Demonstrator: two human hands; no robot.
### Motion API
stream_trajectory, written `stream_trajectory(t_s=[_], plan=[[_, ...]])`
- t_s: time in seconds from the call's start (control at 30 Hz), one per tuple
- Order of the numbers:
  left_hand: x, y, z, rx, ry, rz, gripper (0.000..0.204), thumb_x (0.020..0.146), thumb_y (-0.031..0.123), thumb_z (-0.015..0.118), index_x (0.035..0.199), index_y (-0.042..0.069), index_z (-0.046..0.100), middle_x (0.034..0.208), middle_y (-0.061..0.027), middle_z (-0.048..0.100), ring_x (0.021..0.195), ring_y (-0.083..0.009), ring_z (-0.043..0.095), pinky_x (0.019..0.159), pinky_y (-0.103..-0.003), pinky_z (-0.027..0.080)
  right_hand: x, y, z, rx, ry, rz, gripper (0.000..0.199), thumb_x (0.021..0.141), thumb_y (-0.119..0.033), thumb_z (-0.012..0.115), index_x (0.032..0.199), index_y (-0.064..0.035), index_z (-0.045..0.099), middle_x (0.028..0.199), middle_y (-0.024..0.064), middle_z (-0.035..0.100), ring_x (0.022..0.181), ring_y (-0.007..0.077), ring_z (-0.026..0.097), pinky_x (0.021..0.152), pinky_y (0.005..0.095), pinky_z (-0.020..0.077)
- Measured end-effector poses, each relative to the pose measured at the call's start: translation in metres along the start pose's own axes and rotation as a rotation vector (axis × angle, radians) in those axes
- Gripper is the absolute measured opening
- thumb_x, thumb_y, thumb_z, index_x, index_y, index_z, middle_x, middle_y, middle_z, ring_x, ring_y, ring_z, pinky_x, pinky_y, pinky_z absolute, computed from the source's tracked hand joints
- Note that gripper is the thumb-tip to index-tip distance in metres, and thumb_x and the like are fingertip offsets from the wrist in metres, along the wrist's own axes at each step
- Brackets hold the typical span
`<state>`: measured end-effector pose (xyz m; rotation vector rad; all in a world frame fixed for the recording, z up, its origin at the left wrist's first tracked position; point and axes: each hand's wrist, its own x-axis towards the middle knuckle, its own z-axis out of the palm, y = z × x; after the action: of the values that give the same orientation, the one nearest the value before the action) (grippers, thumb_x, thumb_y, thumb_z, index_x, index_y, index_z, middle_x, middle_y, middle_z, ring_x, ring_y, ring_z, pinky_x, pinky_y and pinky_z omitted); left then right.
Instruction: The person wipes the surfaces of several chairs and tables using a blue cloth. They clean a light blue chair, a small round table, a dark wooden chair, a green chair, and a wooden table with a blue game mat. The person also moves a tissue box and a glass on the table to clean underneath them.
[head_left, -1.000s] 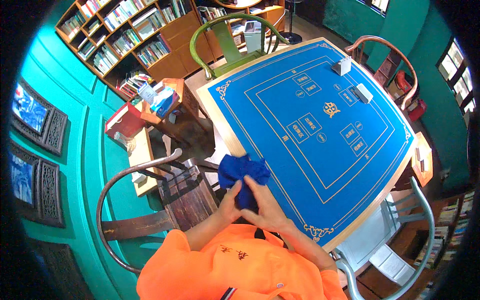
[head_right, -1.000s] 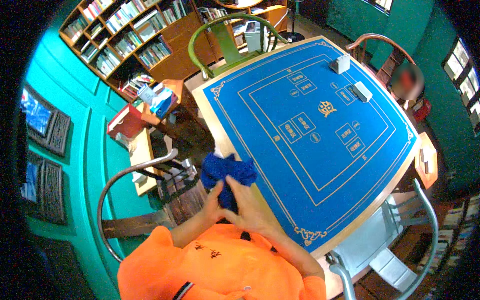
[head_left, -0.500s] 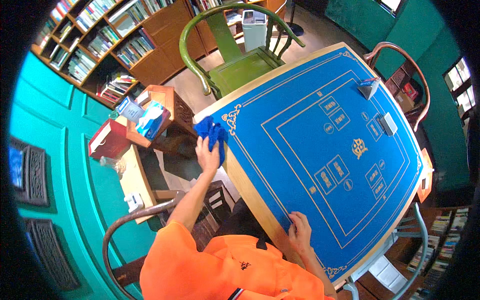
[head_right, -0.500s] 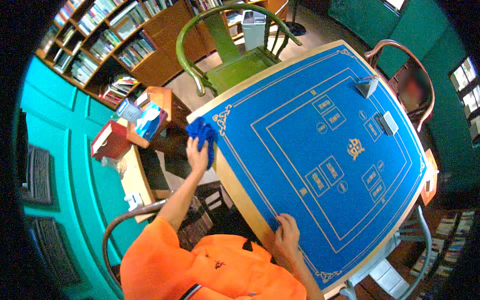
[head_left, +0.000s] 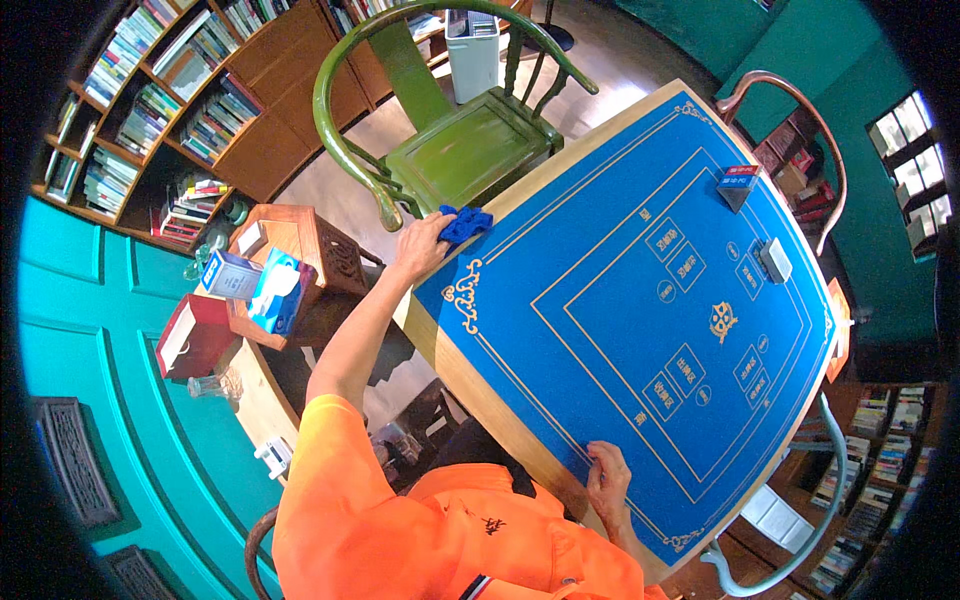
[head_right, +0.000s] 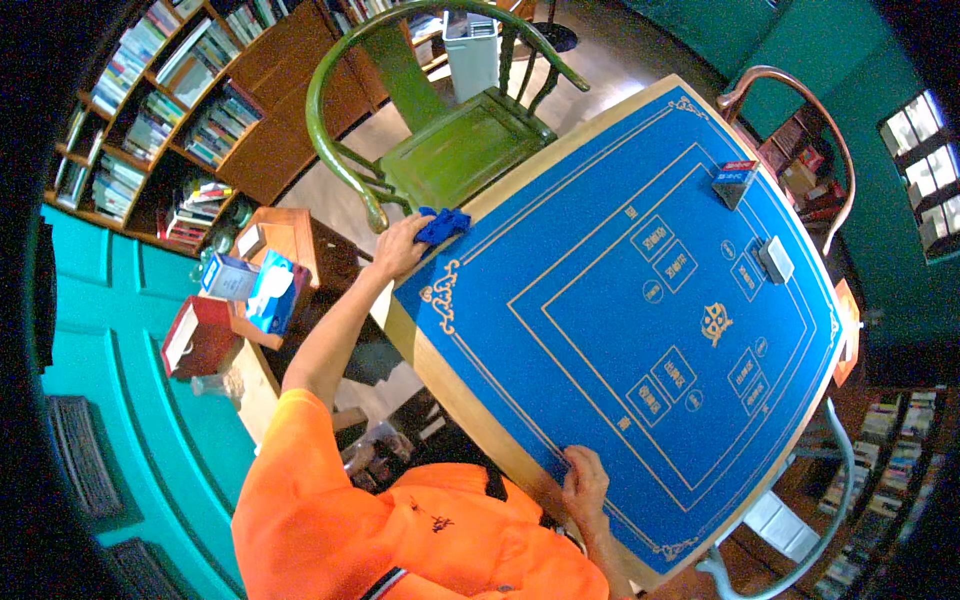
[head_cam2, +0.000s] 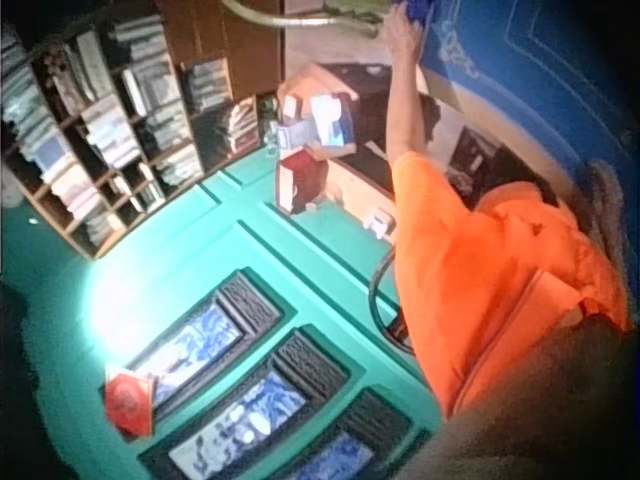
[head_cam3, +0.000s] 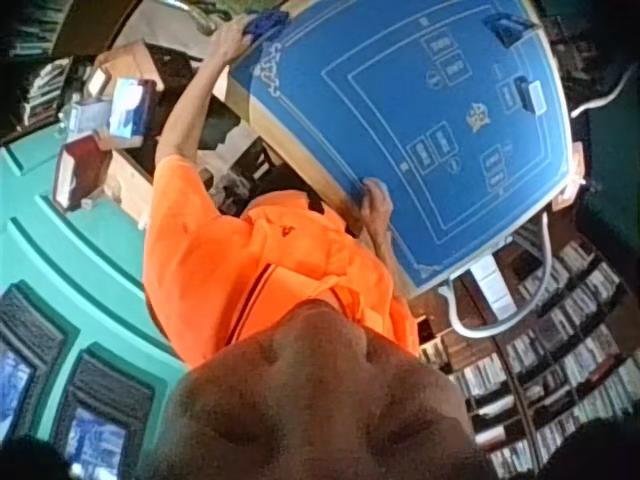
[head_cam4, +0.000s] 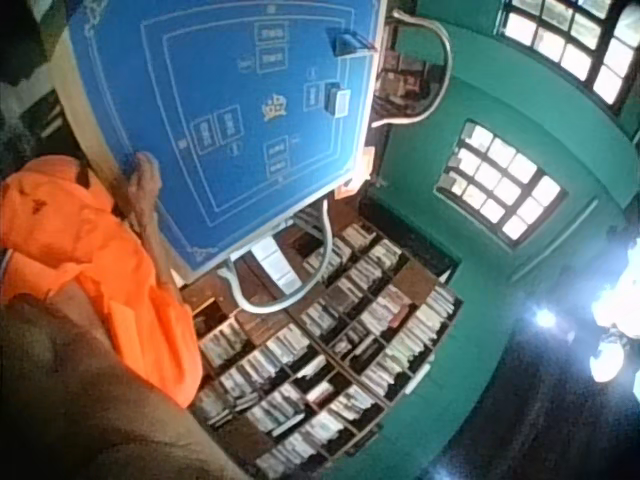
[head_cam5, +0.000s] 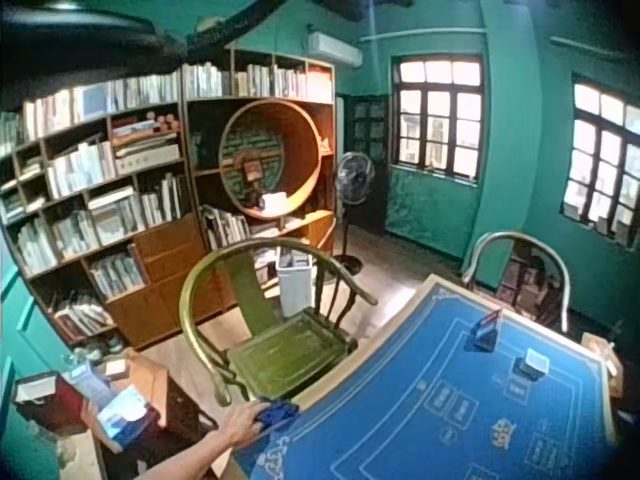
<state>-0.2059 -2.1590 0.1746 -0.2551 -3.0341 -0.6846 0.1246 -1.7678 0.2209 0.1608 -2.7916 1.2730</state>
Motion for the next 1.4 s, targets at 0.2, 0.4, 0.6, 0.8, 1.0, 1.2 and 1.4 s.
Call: stream_trajectory(t_s=[0.2,0.4,0.6,0.8,1.0,1.2,1.4], plan=[[-0.018,0.009,0.01,0.16,0.14,0.021,0.057,0.072,0.013,0.071,0.126,0.019,0.057,0.126,-0.0085,0.057,0.106,-0.0297,0.057,0.084,-0.044,0.045,0.01,0.0,-0.004,0.013,0.013,-0.037,0.035,0.072,0.017,0.048,0.099,-0.0008,0.062,0.099,0.0161,0.065,0.085,0.028,0.065,0.07,0.0336,0.0522],[-0.008,0.006,0.01,0.201,0.125,-0.017,0.052,0.075,0.016,0.066,0.126,0.021,0.057,0.122,-0.0054,0.058,0.104,-0.0314,0.057,0.083,-0.046,0.046,0.054,-0.001,0.007,0.101,0.08,-0.194,0.034,0.071,0.017,0.049,0.097,-0.0001,0.063,0.097,0.0153,0.065,0.082,0.0272,0.065,0.068,0.0323,0.0516],[0.002,-0.008,0.009,0.115,0.039,-0.015,0.052,0.073,0.013,0.063,0.125,0.016,0.056,0.121,-0.0095,0.059,0.104,-0.0341,0.057,0.088,-0.045,0.046,0.084,-0.011,0.03,0.17,0.08,-0.185,0.033,0.068,0.014,0.054,0.097,-0.0008,0.063,0.097,0.0169,0.066,0.085,0.0339,0.066,0.073,0.0385,0.0537],[0.059,-0.007,0.026,-0.058,-0.071,0.1,0.051,0.076,0.017,0.064,0.126,0.013,0.055,0.123,-0.0137,0.058,0.107,-0.0364,0.057,0.092,-0.044,0.046,0.141,-0.035,0.065,0.164,0.056,-0.137,0.033,0.069,0.013,0.053,0.097,-0.0011,0.063,0.098,0.0164,0.066,0.083,0.0314,0.066,0.07,0.0372,0.054],[0.179,0.076,0.057,0.075,-0.138,0.09,0.038,0.079,0.029,0.069,0.112,0.013,0.06,0.106,-0.0112,0.061,0.097,-0.0311,0.06,0.078,-0.045,0.05,0.188,-0.075,0.11,0.085,-0.022,-0.075,0.034,0.07,0.014,0.052,0.099,-0.0008,0.064,0.098,0.0175,0.066,0.081,0.0289,0.066,0.068,0.0331,0.0531],[0.178,0.059,0.06,-0.693,0.281,-0.154,0.04,0.076,0.01,0.067,0.116,0.008,0.064,0.113,-0.0136,0.064,0.101,-0.0343,0.062,0.086,-0.043,0.049,0.231,-0.095,0.111,0.492,0.125,0.316,0.028,0.094,-0.012,0.056,0.119,-0.0016,0.06,0.113,0.0129,0.063,0.091,0.0224,0.064,0.071,0.0324,0.053],[0.098,0.052,-0.033,-1.191,0.419,-0.294,0.04,0.078,0.013,0.07,0.114,-0.002,0.062,0.112,-0.0215,0.063,0.105,-0.0321,0.063,0.09,-0.034,0.047,0.313,-0.116,0.13,0.683,0.099,0.337,0.074,0.092,-0.029,0.061,0.151,-0.011,0.019,0.146,0.0182,0.036,0.122,0.0308,0.048,0.086,0.0403,0.0508]])
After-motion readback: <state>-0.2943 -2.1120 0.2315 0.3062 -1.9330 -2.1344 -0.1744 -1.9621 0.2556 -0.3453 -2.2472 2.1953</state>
